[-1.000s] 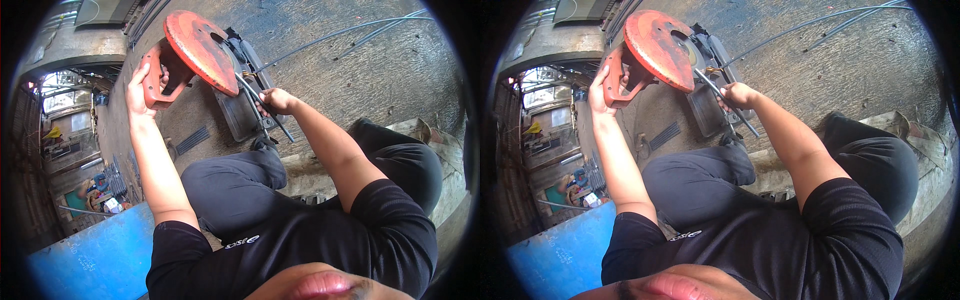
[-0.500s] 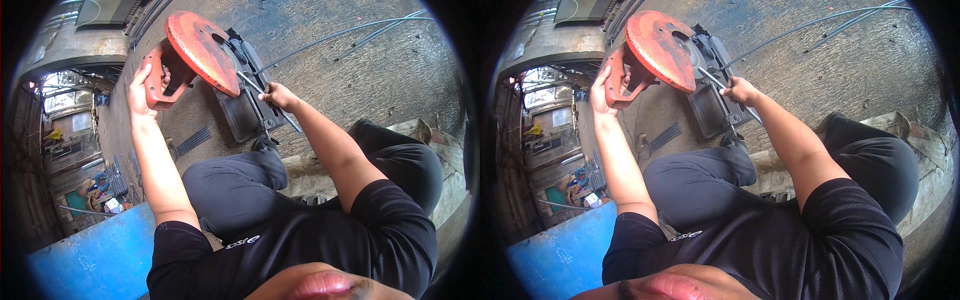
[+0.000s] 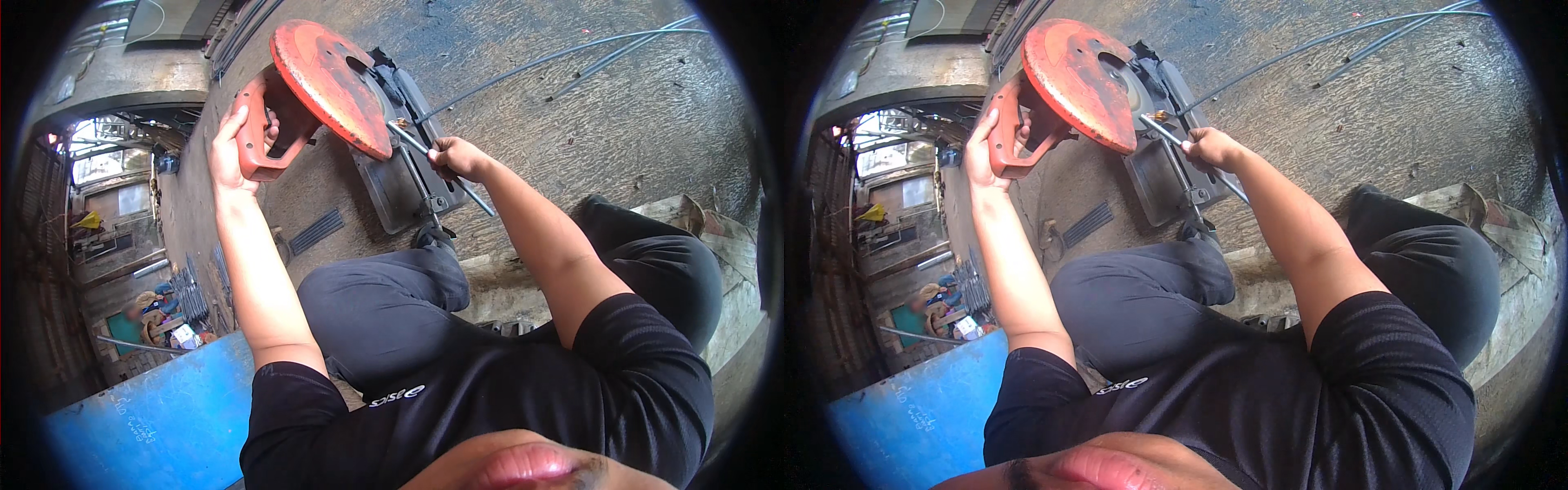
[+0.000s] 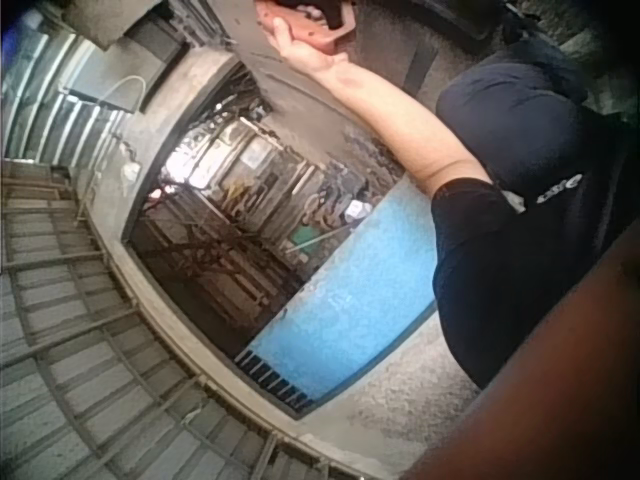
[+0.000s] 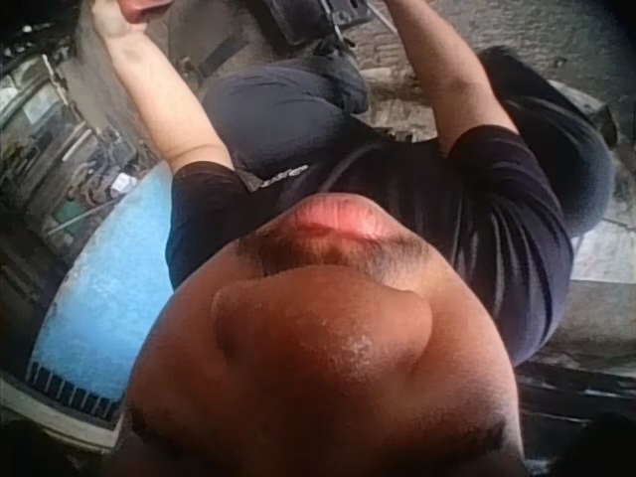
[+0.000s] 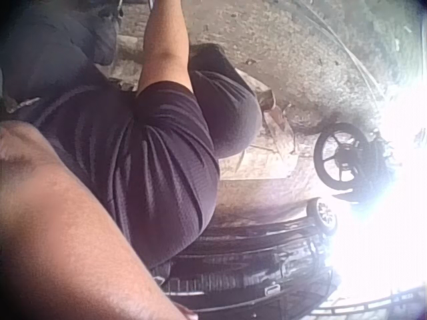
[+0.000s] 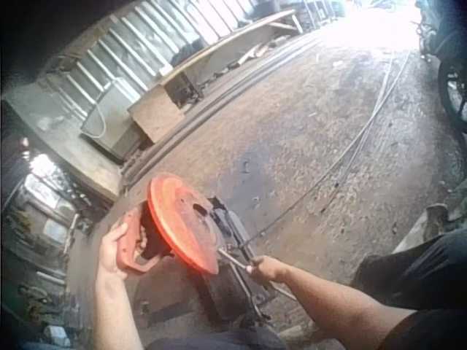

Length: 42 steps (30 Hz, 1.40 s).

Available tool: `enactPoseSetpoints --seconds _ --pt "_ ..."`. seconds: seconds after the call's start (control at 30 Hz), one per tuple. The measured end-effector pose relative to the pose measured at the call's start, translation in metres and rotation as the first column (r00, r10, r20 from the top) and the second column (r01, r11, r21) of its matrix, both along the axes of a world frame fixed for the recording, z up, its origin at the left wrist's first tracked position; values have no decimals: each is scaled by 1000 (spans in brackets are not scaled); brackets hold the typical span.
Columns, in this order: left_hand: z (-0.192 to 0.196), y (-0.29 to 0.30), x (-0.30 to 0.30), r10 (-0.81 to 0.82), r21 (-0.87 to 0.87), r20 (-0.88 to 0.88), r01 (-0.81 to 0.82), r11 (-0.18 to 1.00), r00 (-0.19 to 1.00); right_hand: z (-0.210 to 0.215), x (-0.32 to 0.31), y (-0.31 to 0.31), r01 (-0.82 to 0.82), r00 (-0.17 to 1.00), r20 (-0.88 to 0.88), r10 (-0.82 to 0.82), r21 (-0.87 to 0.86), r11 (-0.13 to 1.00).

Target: Use a chop saw to cut metal rods to specific lengths.

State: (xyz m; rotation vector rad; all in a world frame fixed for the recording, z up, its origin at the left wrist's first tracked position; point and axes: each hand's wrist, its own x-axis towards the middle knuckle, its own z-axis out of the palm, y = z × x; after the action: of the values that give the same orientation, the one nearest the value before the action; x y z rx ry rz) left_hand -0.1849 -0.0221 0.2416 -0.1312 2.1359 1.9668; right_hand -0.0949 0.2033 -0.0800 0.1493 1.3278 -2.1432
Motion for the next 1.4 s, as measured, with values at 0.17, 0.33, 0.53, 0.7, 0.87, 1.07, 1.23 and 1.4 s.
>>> enactPoseSetpoints --seconds 0.17,0.33,0.53,0.7,0.87,1.07,1.23,1.4 --pt "2 -5 0 11 9 5 -11 1000 1000 14 -4 6 20 1000 4 -20 63 998" --pt "0 -2 0 -26 15 17 25 1000 1000 29 -29 30 199 933 -353 76 677 708" --pt "1 5 6 50 -23 -54 -51 998 997 80 -54 63 249 901 -327 285 928 277" --pt "-2 -11 -5 -68 -69 -68 64 996 995 94 -65 68 330 854 -395 339 914 235" --pt "-3 3 3 3 -36 -53 -4 999 999 99 -75 60 377 810 -435 393 900 218" --pt "-3 -1 2 0 -24 -37 -1 1000 999 100 -78 49 364 782 -421 460 907 211" --pt "-1 0 4 20 -52 -45 -22 998 999 96 -78 48 348 790 -400 466 917 196" --pt "-1 2 5 19 -37 -46 -21 999 999 94 -79 50 297 803 -367 468 929 219"
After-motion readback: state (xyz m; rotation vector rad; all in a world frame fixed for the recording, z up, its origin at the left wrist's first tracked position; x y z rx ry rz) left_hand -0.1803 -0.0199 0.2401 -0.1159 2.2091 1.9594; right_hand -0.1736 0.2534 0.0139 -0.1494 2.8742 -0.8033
